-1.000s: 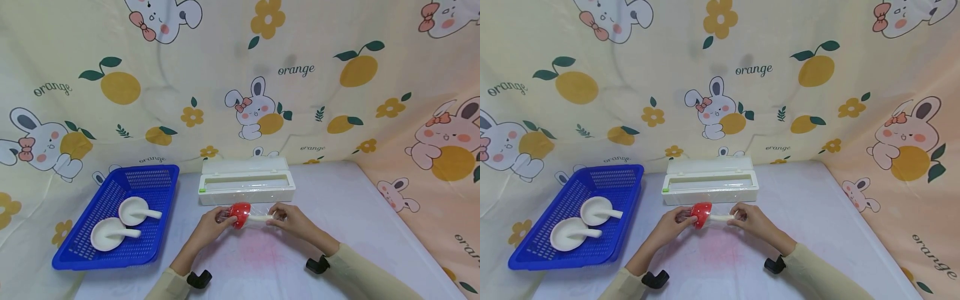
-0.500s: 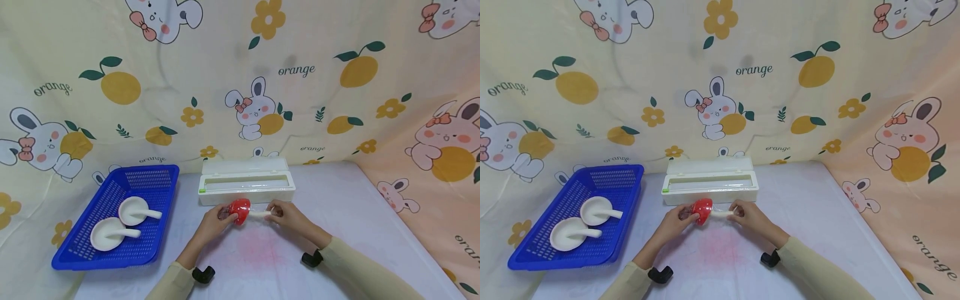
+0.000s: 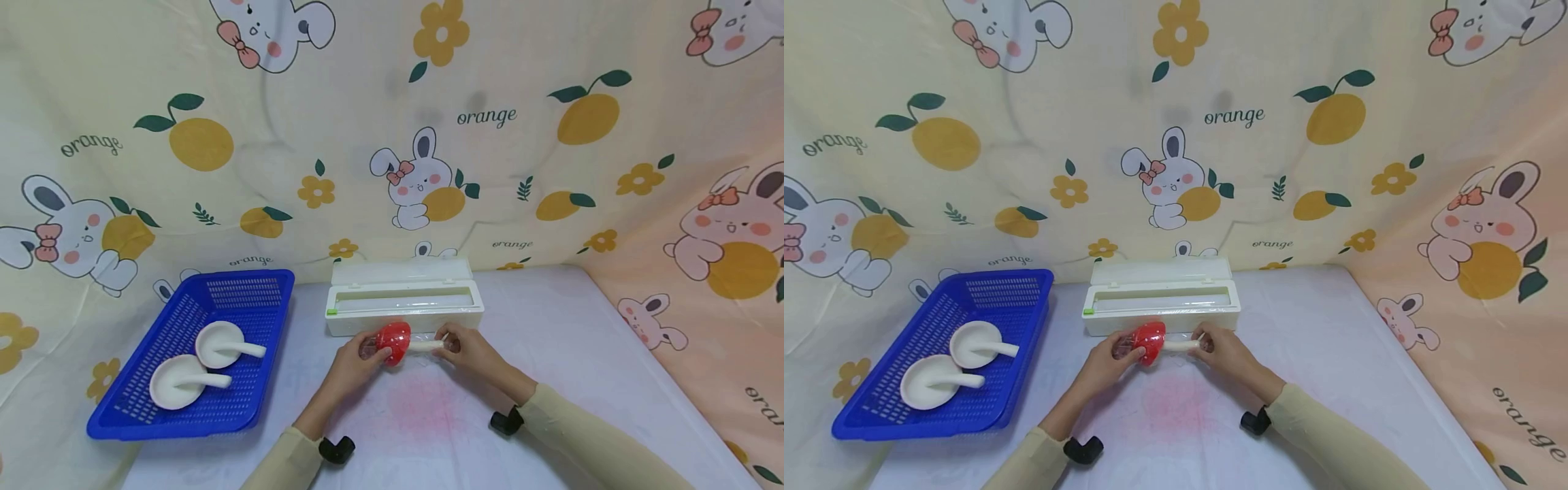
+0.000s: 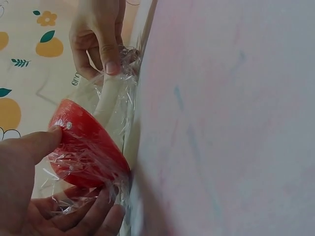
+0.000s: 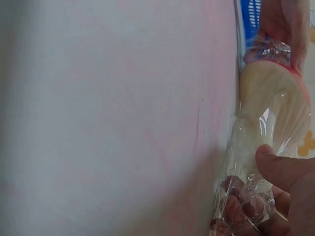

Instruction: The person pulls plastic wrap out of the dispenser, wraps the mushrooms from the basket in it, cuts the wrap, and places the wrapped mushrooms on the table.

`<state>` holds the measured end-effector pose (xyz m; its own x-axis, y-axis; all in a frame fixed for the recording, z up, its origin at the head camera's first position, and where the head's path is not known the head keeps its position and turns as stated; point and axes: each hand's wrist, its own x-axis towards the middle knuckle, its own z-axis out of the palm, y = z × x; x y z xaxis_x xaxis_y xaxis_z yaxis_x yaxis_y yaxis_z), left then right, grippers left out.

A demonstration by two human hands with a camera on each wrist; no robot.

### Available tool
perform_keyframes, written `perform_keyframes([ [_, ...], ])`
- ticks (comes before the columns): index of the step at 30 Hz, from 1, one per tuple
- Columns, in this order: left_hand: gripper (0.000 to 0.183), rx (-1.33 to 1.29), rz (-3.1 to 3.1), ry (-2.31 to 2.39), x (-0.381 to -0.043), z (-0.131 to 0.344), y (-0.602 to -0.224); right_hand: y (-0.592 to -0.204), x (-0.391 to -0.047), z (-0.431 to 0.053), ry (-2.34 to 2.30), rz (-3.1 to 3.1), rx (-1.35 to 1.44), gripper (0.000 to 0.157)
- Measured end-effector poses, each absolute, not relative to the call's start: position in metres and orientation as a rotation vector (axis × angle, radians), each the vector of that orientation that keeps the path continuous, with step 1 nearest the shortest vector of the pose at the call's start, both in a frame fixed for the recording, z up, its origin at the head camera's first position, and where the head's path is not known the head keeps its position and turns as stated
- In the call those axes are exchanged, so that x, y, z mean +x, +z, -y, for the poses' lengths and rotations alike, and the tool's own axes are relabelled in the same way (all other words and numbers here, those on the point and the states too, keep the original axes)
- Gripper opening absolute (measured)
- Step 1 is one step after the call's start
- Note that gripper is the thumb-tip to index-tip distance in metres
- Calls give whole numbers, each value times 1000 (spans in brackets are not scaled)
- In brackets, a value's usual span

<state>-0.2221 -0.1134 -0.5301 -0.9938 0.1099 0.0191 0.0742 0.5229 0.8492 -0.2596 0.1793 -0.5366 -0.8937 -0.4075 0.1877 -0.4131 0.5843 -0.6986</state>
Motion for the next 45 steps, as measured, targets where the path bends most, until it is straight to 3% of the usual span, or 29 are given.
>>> perform_keyframes([
  [26,63,162,-2694,1507,-213,123,-525,-532,-252,-191,1153,2837,717,29],
  [34,44,144,-2793,1681,-217,139,-525,-516,-251,-193,1116,2709,812,23],
  [38,34,5,-2906,1739,-220,145,-526,-506,-258,-191,1116,2600,932,21],
  [41,38,-135,-2986,1739,-222,148,-527,-498,-264,-187,1103,2552,992,22],
  [45,56,-208,-3045,1737,-227,153,-530,-489,-273,-179,1099,2548,1017,23],
])
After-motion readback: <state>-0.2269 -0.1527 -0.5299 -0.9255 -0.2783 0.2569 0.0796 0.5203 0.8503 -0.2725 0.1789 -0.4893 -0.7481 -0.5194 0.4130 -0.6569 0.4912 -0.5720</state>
